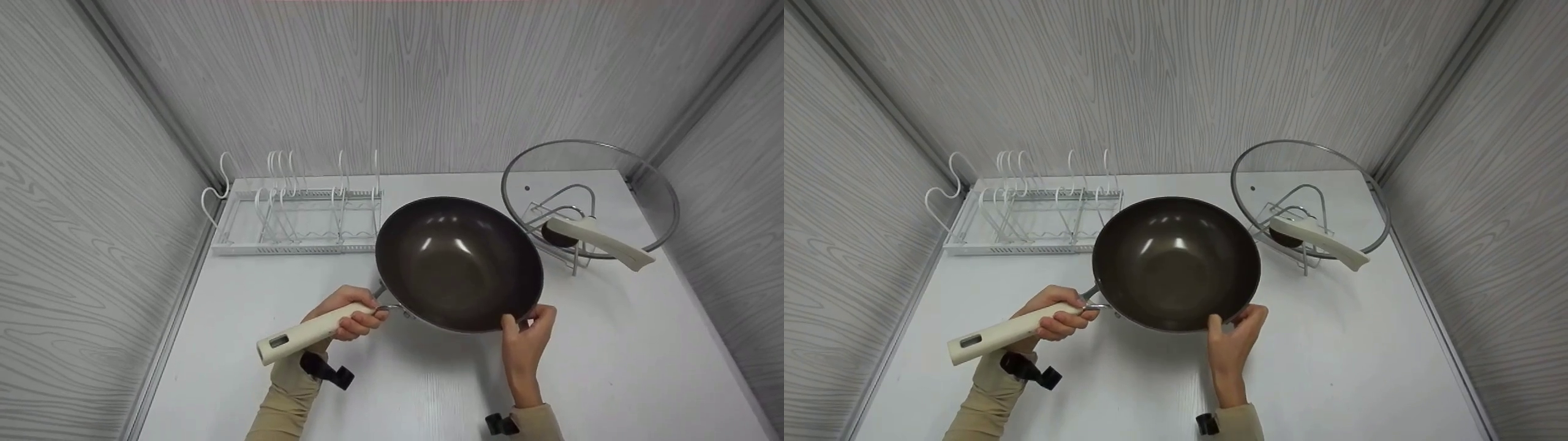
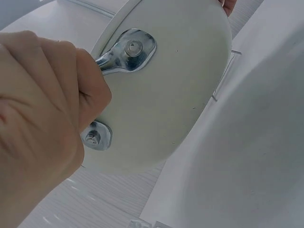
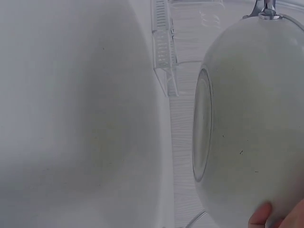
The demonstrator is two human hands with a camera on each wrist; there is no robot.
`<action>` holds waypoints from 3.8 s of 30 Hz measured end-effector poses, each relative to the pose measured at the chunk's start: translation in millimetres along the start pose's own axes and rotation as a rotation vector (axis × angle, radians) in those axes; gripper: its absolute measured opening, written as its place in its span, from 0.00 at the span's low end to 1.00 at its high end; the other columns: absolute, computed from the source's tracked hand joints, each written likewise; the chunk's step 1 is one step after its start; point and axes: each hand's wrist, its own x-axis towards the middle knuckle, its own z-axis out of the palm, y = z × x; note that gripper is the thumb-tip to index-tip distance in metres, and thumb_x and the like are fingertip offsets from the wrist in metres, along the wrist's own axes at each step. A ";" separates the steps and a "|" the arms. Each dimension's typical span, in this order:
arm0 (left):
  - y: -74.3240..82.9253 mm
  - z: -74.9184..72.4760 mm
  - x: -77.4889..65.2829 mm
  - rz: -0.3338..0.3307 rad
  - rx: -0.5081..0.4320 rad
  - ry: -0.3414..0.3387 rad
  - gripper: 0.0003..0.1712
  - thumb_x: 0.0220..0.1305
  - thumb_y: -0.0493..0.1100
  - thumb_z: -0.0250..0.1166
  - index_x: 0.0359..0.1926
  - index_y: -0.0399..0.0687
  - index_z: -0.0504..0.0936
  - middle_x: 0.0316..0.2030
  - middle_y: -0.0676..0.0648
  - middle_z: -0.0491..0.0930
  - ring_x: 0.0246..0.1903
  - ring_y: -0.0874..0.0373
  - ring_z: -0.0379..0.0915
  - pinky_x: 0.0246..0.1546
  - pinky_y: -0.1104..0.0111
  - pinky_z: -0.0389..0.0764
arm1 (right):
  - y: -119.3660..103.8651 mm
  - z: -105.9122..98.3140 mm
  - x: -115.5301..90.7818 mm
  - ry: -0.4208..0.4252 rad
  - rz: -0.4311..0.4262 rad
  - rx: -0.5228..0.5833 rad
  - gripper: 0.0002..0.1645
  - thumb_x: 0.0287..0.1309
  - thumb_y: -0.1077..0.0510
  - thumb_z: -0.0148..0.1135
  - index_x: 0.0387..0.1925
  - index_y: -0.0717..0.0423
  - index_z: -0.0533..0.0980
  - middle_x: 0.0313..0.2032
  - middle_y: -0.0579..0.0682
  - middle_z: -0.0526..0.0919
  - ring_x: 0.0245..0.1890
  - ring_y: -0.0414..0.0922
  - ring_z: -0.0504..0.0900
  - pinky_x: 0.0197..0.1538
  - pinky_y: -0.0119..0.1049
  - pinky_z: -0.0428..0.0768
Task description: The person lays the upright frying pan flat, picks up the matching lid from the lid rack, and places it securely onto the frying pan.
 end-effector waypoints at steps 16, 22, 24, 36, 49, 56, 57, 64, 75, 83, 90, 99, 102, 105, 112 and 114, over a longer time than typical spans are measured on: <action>1.0 -29.3 3.0 -0.017 -0.062 -0.007 0.23 0.69 0.43 0.26 0.39 0.39 0.68 0.18 0.53 0.51 0.11 0.67 0.52 0.09 0.79 0.70 | 10.0 -1.3 -11.8 0.023 0.033 -0.095 0.17 0.45 0.78 0.52 0.35 0.78 0.55 0.32 0.56 0.61 0.33 0.44 0.64 0.33 0.28 0.69; -1.5 -34.6 4.3 -0.010 -0.036 0.005 0.21 0.68 0.43 0.28 0.39 0.38 0.68 0.18 0.53 0.52 0.11 0.67 0.54 0.08 0.79 0.69 | 14.9 -1.0 -14.2 0.033 0.021 -0.110 0.18 0.43 0.79 0.53 0.35 0.78 0.56 0.32 0.57 0.62 0.32 0.45 0.65 0.33 0.29 0.69; -2.2 -36.2 4.0 -0.012 -0.035 0.004 0.21 0.69 0.43 0.29 0.39 0.38 0.68 0.18 0.53 0.52 0.11 0.67 0.54 0.08 0.79 0.69 | 16.4 -1.1 -15.2 0.037 0.023 -0.102 0.18 0.43 0.79 0.53 0.35 0.79 0.56 0.32 0.57 0.62 0.32 0.45 0.65 0.33 0.30 0.69; -3.8 -46.4 3.9 -0.013 0.000 0.003 0.21 0.71 0.46 0.32 0.39 0.39 0.68 0.18 0.53 0.52 0.11 0.67 0.52 0.08 0.79 0.68 | 23.2 -0.6 -16.7 0.036 0.040 -0.073 0.19 0.42 0.79 0.53 0.35 0.79 0.55 0.32 0.57 0.61 0.32 0.46 0.65 0.34 0.31 0.69; 0.3 -56.6 1.6 -0.035 -0.009 0.047 0.23 0.64 0.43 0.26 0.39 0.38 0.68 0.17 0.53 0.54 0.10 0.67 0.54 0.07 0.80 0.68 | 28.8 1.3 -20.6 0.036 0.050 -0.059 0.20 0.42 0.79 0.54 0.36 0.79 0.55 0.33 0.58 0.61 0.33 0.45 0.66 0.34 0.35 0.70; -1.7 -62.9 -0.9 -0.045 0.011 0.059 0.22 0.64 0.43 0.28 0.39 0.38 0.69 0.17 0.54 0.55 0.10 0.67 0.56 0.08 0.79 0.68 | 29.7 2.6 -25.7 0.044 0.046 -0.090 0.19 0.42 0.80 0.54 0.35 0.80 0.56 0.32 0.58 0.62 0.33 0.46 0.66 0.34 0.40 0.71; -1.8 -63.3 -1.1 -0.044 0.010 0.062 0.22 0.64 0.43 0.28 0.39 0.38 0.69 0.17 0.54 0.55 0.10 0.67 0.57 0.08 0.79 0.69 | 28.8 2.7 -26.0 0.044 0.049 -0.097 0.19 0.42 0.80 0.54 0.35 0.79 0.56 0.32 0.58 0.62 0.34 0.46 0.66 0.34 0.39 0.71; -3.2 -63.7 -2.1 0.049 0.110 0.109 0.29 0.63 0.43 0.27 0.40 0.35 0.75 0.16 0.52 0.60 0.10 0.67 0.61 0.08 0.80 0.68 | 19.7 1.0 -27.4 0.014 0.170 -0.134 0.17 0.46 0.77 0.55 0.35 0.70 0.58 0.34 0.56 0.62 0.34 0.45 0.67 0.34 0.26 0.72; -8.2 -75.0 -9.6 0.252 0.277 0.170 0.42 0.65 0.42 0.17 0.43 0.24 0.79 0.18 0.51 0.75 0.12 0.67 0.64 0.13 0.80 0.70 | 49.1 -2.3 -34.6 -0.088 0.451 -0.103 0.20 0.51 0.71 0.59 0.40 0.61 0.58 0.41 0.54 0.62 0.41 0.45 0.66 0.42 0.27 0.71; -13.3 -96.9 -20.6 0.288 0.283 0.120 0.35 0.71 0.50 0.34 0.46 0.22 0.79 0.19 0.52 0.78 0.12 0.68 0.62 0.12 0.80 0.69 | 49.8 5.7 -44.6 -0.107 0.549 -0.059 0.21 0.49 0.72 0.58 0.39 0.60 0.57 0.40 0.54 0.63 0.39 0.46 0.66 0.37 0.29 0.71; -15.9 -104.9 -27.2 0.367 0.309 0.132 0.43 0.71 0.49 0.22 0.47 0.21 0.79 0.19 0.51 0.79 0.11 0.70 0.62 0.10 0.82 0.67 | 50.6 10.3 -51.6 -0.120 0.596 -0.056 0.22 0.50 0.70 0.58 0.42 0.62 0.57 0.43 0.55 0.63 0.40 0.46 0.65 0.38 0.29 0.71; -25.7 -109.0 -30.6 0.487 0.223 0.360 0.44 0.74 0.50 0.24 0.38 0.21 0.81 0.16 0.47 0.80 0.09 0.70 0.63 0.07 0.81 0.65 | 53.7 13.2 -58.9 -0.141 0.616 -0.045 0.23 0.52 0.70 0.58 0.44 0.61 0.56 0.41 0.53 0.63 0.37 0.44 0.65 0.37 0.30 0.70; -30.0 -110.3 -29.7 0.530 0.178 0.439 0.45 0.74 0.50 0.22 0.34 0.26 0.83 0.14 0.48 0.78 0.09 0.70 0.63 0.06 0.80 0.64 | 54.3 13.3 -61.0 -0.143 0.607 -0.042 0.22 0.52 0.71 0.59 0.43 0.61 0.57 0.40 0.53 0.64 0.36 0.44 0.66 0.37 0.29 0.70; -33.7 -112.0 -28.5 0.559 0.141 0.489 0.45 0.74 0.50 0.20 0.28 0.35 0.83 0.14 0.49 0.77 0.09 0.70 0.64 0.06 0.80 0.62 | 53.2 11.5 -61.9 -0.161 0.609 -0.061 0.21 0.53 0.70 0.59 0.43 0.62 0.58 0.40 0.54 0.65 0.37 0.44 0.67 0.37 0.29 0.71; -50.7 -121.8 -24.7 0.689 0.012 0.412 0.33 0.74 0.49 0.35 0.22 0.43 0.80 0.14 0.53 0.74 0.09 0.70 0.60 0.08 0.80 0.60 | 60.1 -3.6 -55.5 -0.260 0.636 -0.103 0.10 0.64 0.63 0.56 0.35 0.61 0.63 0.37 0.53 0.73 0.36 0.42 0.75 0.42 0.30 0.76; -57.8 -122.6 -23.0 0.770 -0.032 0.410 0.27 0.74 0.46 0.40 0.24 0.43 0.80 0.15 0.52 0.74 0.10 0.69 0.61 0.09 0.80 0.60 | 65.0 -10.0 -50.2 -0.286 0.629 -0.112 0.10 0.67 0.62 0.56 0.31 0.60 0.65 0.34 0.52 0.76 0.34 0.42 0.77 0.41 0.31 0.78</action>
